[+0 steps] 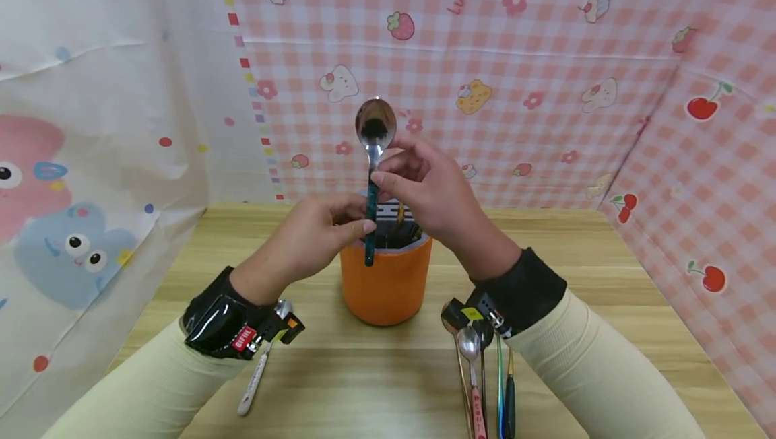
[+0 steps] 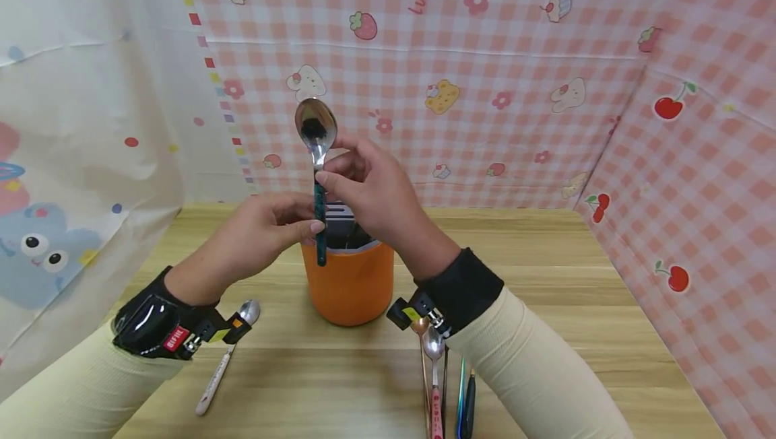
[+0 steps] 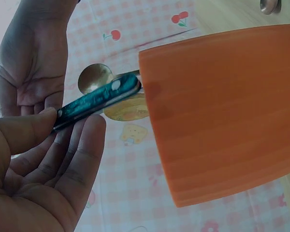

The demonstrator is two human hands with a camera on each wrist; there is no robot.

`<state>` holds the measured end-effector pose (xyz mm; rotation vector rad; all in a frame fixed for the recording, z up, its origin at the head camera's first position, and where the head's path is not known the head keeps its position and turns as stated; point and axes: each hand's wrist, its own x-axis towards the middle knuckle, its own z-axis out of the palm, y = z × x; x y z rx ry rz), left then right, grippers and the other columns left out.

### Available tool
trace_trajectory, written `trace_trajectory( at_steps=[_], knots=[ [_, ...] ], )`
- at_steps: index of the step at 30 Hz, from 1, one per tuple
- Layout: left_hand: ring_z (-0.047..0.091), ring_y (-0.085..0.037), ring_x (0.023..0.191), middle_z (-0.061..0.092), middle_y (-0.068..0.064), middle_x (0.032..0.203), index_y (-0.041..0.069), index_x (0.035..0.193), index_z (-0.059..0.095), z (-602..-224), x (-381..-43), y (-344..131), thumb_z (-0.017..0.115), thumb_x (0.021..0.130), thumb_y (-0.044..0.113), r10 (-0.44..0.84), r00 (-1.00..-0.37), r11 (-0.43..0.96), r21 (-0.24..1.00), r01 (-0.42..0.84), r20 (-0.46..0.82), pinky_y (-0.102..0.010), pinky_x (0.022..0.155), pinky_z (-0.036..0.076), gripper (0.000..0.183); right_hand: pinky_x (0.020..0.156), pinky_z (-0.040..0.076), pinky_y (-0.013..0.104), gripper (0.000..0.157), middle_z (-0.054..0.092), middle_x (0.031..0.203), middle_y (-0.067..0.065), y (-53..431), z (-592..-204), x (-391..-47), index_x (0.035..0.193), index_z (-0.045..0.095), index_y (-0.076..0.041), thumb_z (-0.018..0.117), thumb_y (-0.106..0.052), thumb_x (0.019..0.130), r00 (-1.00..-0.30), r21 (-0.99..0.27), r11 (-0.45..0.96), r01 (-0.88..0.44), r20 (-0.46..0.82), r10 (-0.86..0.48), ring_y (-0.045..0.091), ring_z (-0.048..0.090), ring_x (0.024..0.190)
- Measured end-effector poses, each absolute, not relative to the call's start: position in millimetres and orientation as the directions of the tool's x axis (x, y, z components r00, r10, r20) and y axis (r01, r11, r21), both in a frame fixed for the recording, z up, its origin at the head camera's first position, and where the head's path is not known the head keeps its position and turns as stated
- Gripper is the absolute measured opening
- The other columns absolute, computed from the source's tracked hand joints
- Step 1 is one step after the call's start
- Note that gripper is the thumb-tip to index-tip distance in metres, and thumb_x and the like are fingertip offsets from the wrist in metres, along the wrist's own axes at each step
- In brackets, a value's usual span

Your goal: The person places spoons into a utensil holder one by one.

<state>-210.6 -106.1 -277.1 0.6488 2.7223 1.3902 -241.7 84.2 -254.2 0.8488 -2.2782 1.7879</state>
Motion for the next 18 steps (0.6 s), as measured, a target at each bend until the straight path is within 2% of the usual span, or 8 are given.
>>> trace_trajectory(
  at_steps=[9,18],
  knots=[
    [0.066,-0.018,0.084,0.071,-0.004,0.102,0.013,0.12,0.064,-275,-218,-101,0.063,0.097,0.014,0.343,-0.911,0.505,0.774,0.383,0.228,-0.038,0.076,0.057,0.023,0.084,0.052,0.036,0.039,0.067,0.101,0.011,86,-248,-241,0.13,0.054,-0.01,0.068,-0.012,0.093,-0.842,-0.842,0.187,-0.506,0.435,-0.319,0.02,0.065,0.091],
    [0.065,-0.02,0.083,0.071,-0.003,0.099,0.014,0.118,0.064,-280,-223,-100,0.063,0.097,0.014,0.338,-0.908,0.522,0.754,0.398,0.246,-0.039,0.075,0.056,0.021,0.084,0.052,0.037,0.04,0.067,0.103,0.011,86,-253,-243,0.131,0.052,-0.009,0.067,-0.011,0.093,-0.847,-0.842,0.196,-0.503,0.435,-0.306,0.02,0.065,0.091]
  ],
)
